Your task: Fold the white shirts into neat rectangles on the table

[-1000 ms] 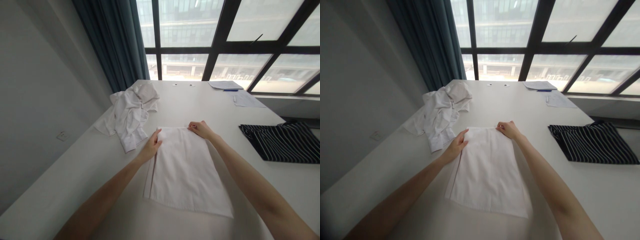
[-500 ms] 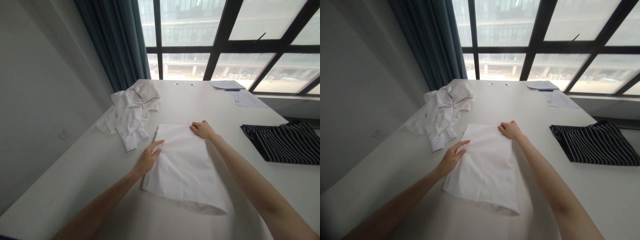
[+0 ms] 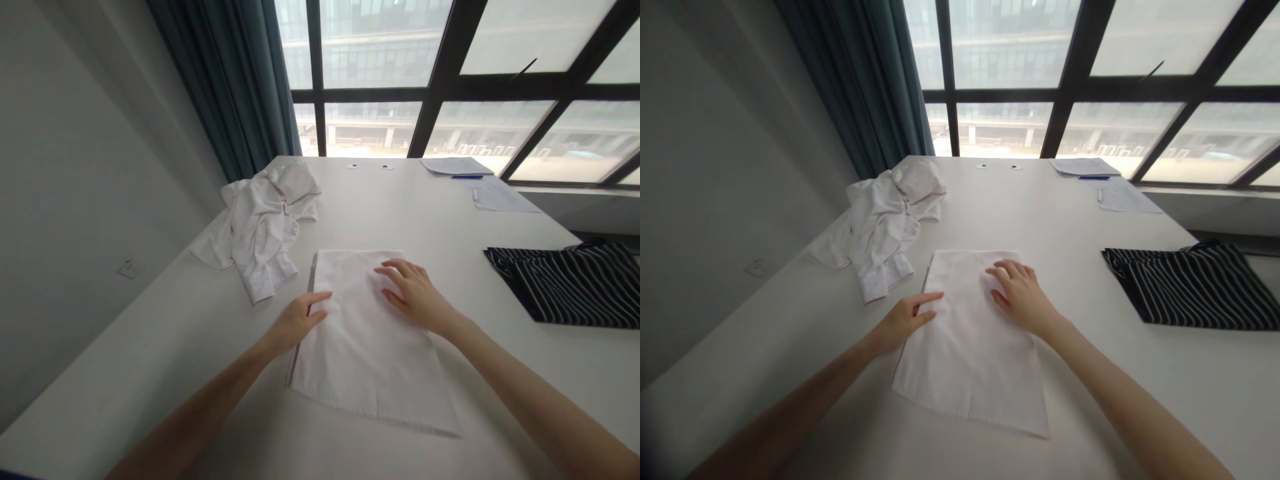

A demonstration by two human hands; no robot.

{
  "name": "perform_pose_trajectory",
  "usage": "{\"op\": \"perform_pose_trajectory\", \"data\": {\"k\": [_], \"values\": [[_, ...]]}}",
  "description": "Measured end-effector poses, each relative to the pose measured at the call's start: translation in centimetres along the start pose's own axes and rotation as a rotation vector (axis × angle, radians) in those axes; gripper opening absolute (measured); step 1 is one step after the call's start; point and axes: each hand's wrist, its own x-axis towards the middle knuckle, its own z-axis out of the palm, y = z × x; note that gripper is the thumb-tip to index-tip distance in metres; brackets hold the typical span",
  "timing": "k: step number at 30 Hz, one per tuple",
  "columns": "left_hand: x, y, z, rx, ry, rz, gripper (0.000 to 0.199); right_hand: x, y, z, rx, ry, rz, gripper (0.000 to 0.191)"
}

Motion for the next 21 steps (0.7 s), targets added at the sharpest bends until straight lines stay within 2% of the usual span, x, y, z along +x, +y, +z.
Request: {"op": "perform_pose_trajectory", "data": {"k": [4,10,12,16,18,21], "values": [[0.2,-0.4,-0.5,-0.012,-0.029,0.007,0.047,-4.0,-2.7,0.0,0.023,-0.11,-0.099,0.039],[-0.1,-1.1,-0.1,0.089,-0.021,0.085,0.045,-6.0,-3.2,2.6,-0.001,-0.203,-0.105,0.058],[-0.1,-1.1,0.4,0.21,0.045,0.14,0.048,-6.1,-3.2,3.1,-0.013,-0.2,-0.097,0.059],[1.0,-0.1,1.1,0.556,0.283,0.301,0.05,-6.1,-3.1,3.3,-0.017,-0.205,-0.1,0.059],[2.4,0.4,1.3,0.679,0.248,0.436,0.043,-6.0,-3.1,3.0,-0.013,-0.211,-0.097,0.059],[4.7,0.2,1.6,0.737,0.066,0.537,0.041,-5.9,-3.5,2.4,0.009,-0.229,-0.089,0.061]]}}
